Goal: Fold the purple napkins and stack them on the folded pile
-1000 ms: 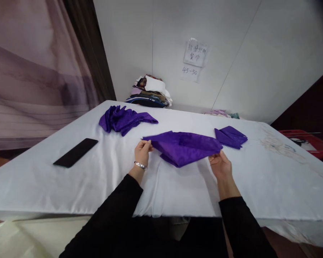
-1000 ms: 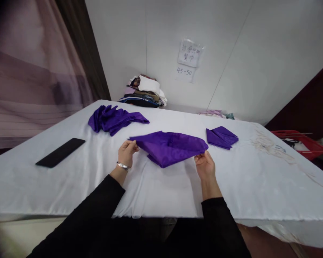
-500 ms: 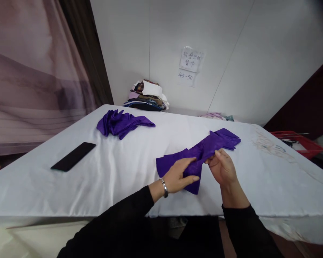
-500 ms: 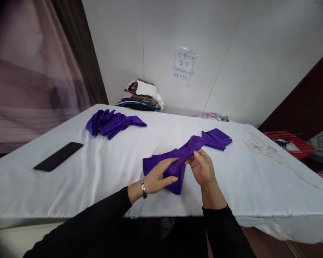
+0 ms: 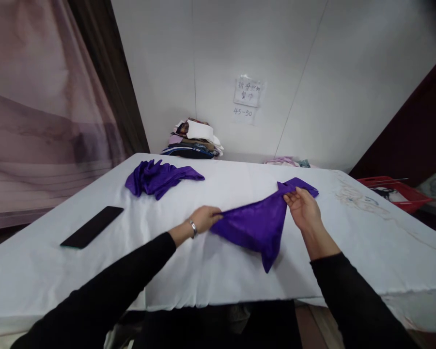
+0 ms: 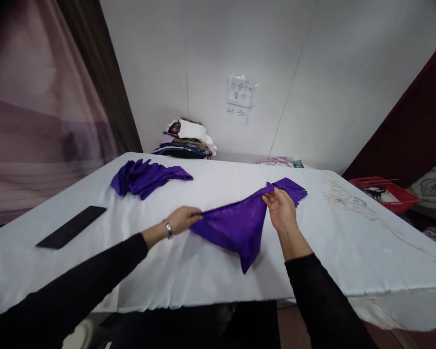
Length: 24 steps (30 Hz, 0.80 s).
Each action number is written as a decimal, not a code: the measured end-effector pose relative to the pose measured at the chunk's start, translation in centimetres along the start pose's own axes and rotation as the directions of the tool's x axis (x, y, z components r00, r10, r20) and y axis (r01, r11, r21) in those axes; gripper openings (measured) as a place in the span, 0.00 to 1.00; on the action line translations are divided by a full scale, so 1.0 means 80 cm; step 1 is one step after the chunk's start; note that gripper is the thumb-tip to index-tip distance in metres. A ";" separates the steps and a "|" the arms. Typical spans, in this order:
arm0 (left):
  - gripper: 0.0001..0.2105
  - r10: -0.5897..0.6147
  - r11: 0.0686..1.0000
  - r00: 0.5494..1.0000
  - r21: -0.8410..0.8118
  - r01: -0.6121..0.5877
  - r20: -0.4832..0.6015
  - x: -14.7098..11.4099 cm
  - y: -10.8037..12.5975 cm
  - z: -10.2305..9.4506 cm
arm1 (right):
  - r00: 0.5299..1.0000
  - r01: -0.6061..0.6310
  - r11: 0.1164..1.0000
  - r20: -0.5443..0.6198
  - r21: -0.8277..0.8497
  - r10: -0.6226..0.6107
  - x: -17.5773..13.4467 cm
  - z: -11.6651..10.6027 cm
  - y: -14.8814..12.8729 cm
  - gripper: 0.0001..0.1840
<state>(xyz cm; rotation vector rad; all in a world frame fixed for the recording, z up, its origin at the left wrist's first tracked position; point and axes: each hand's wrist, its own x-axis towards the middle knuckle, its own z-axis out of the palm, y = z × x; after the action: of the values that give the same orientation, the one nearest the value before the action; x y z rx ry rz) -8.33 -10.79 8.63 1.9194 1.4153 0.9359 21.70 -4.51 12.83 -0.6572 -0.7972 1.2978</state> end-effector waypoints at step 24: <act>0.08 0.381 0.711 0.924 0.650 -0.269 -0.035 -0.184 -0.049 -0.027 | 0.948 -0.313 0.886 -0.167 -0.342 0.270 -0.173 -0.151 0.026 0.06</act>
<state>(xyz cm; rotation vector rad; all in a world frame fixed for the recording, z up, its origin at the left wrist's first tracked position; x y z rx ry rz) -15.14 -23.74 3.89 2.7305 1.6699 0.8463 29.25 -17.66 2.23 -1.1796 -0.8767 1.3779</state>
